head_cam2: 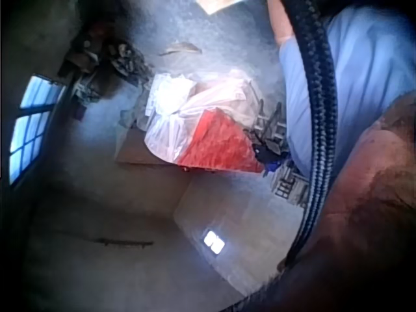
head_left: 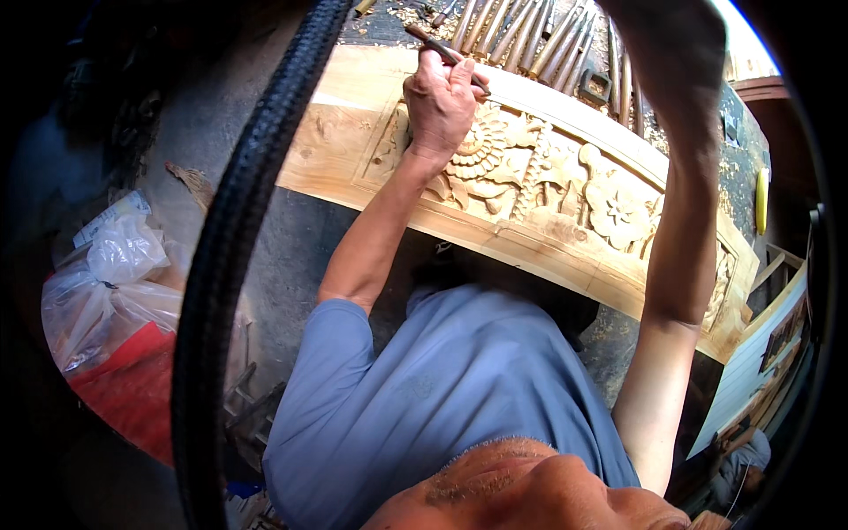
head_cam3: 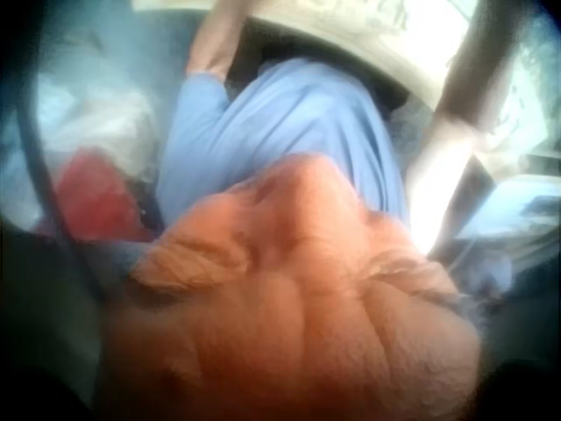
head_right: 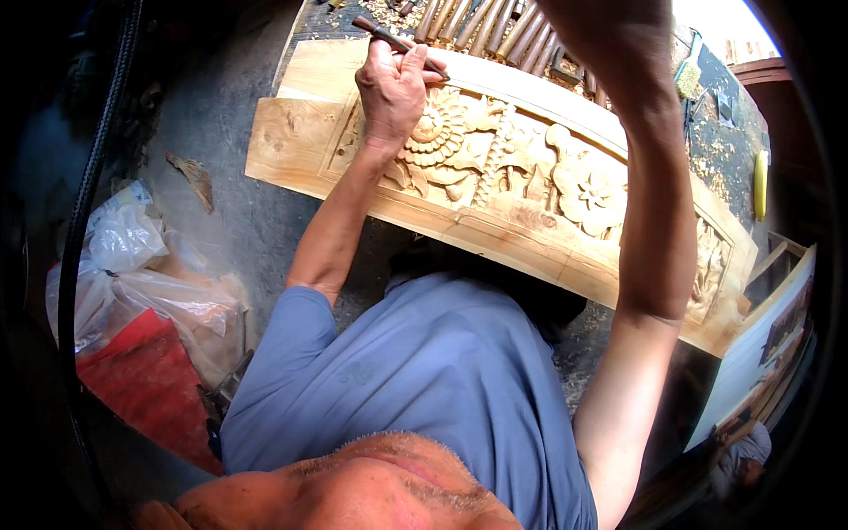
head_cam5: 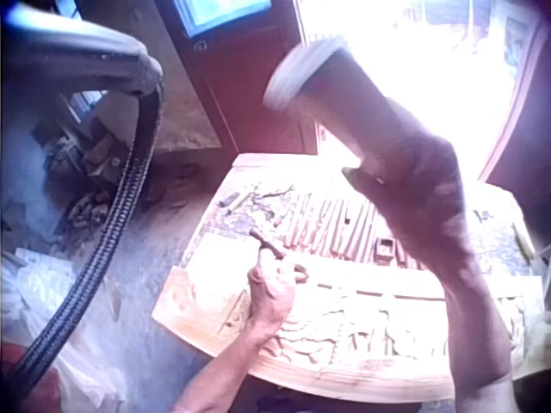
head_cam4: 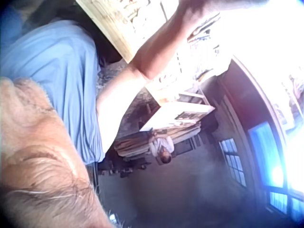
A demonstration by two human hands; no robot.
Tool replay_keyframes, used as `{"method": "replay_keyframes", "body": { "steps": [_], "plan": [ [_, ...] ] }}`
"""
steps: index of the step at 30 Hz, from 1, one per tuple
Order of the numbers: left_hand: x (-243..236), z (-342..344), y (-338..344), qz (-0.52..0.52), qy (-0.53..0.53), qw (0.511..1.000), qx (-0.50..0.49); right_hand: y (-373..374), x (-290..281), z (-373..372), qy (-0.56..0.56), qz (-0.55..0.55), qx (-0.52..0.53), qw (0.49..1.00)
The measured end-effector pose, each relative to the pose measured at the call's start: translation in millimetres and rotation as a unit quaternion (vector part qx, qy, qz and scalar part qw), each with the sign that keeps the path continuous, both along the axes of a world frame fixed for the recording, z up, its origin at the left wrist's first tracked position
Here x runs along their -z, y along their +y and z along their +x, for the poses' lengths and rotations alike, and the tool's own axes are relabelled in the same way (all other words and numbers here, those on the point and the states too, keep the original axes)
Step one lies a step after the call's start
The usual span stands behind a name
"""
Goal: The person carves intricate floral patterns into a wooden panel using a chisel and a wooden mallet. The person strikes the chisel with the mallet to remove small chips of wood and switches between different chisels to refine the carving.
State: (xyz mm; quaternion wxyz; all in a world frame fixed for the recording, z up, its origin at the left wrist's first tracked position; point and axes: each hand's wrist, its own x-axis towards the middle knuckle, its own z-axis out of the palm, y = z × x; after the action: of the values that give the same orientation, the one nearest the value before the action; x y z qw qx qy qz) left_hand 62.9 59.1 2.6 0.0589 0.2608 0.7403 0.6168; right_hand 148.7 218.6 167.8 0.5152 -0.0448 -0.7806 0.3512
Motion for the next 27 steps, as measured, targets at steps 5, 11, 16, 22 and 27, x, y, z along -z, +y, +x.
{"method": "replay_keyframes", "body": {
  "steps": [5,11,16,22,27],
  "plan": [
    [-3.0,13.7,8.9,-0.081,0.264,0.961,-0.005,11.3,32.8,8.9,-0.18,0.427,0.097,0.881],
    [-13.3,-14.4,-21.3,0.049,0.042,0.998,-0.015,41.1,61.6,76.8,-0.248,0.277,0.177,0.911],
    [-20.8,-42.3,-39.3,0.156,-0.045,0.985,-0.063,36.7,98.0,193.1,-0.347,0.199,0.285,0.871],
    [-21.2,-10.3,38.1,0.085,-0.005,0.995,0.044,-15.3,131.5,265.5,-0.465,0.091,0.33,0.816],
    [-12.1,23.6,129.7,0.056,0.129,0.984,0.112,-39.3,146.8,262.1,-0.405,0.156,0.328,0.839]
  ]
}}
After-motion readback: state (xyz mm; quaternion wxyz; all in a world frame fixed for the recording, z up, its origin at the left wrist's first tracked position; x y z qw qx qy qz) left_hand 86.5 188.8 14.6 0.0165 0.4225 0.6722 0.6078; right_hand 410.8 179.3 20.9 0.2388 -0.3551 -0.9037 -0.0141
